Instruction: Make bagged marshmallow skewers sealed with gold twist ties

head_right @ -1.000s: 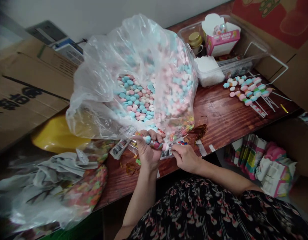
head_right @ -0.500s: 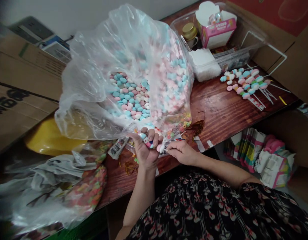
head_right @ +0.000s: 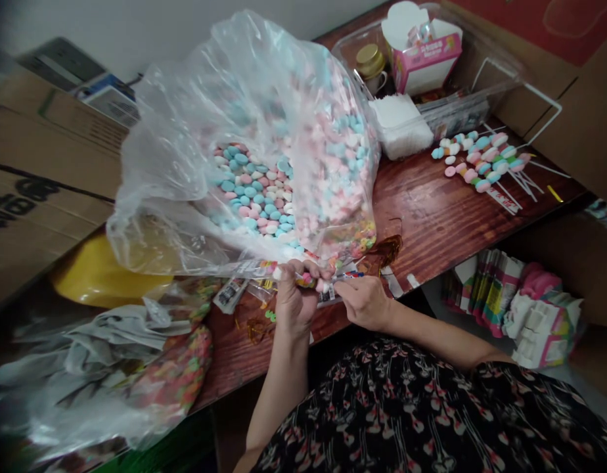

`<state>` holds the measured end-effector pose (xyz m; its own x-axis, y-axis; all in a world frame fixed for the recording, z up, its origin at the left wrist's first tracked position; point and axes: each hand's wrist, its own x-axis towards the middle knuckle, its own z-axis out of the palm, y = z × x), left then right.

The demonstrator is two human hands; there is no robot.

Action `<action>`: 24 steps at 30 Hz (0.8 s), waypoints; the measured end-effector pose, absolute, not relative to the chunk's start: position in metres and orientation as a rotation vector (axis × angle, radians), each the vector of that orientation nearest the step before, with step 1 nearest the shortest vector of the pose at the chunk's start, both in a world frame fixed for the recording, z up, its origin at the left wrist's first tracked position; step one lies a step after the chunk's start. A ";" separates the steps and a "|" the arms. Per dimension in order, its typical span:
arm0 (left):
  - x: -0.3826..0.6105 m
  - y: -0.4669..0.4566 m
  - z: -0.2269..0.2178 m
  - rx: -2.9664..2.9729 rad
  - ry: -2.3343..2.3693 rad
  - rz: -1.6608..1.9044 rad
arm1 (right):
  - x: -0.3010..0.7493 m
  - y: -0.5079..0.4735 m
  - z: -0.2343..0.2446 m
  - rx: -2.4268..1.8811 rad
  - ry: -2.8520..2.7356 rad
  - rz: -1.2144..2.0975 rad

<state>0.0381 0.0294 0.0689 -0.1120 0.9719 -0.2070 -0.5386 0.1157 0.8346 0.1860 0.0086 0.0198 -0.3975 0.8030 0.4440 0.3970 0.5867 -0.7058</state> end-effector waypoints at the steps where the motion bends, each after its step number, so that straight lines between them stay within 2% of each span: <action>1: 0.039 0.028 0.068 0.602 0.992 1.422 | 0.186 0.010 0.019 -0.959 -2.048 0.550; 3: 0.040 0.026 0.066 0.615 0.986 1.422 | 0.187 0.012 0.019 -0.970 -2.005 0.573; 8: 0.025 0.029 0.068 0.586 0.884 1.334 | 0.192 0.020 0.029 -1.009 -1.686 1.170; 16: 0.005 0.048 0.070 0.666 0.853 1.247 | 0.189 0.020 0.036 -0.865 -1.342 1.721; 24: 0.011 0.060 0.079 0.752 0.727 1.439 | 0.183 0.017 0.029 -0.814 -1.016 2.021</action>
<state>0.0111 0.0602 0.0790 0.0085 0.9999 0.0130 -0.5826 -0.0056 0.8127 0.1831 0.0172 0.0286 -0.5410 0.8141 -0.2110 -0.3163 -0.4294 -0.8459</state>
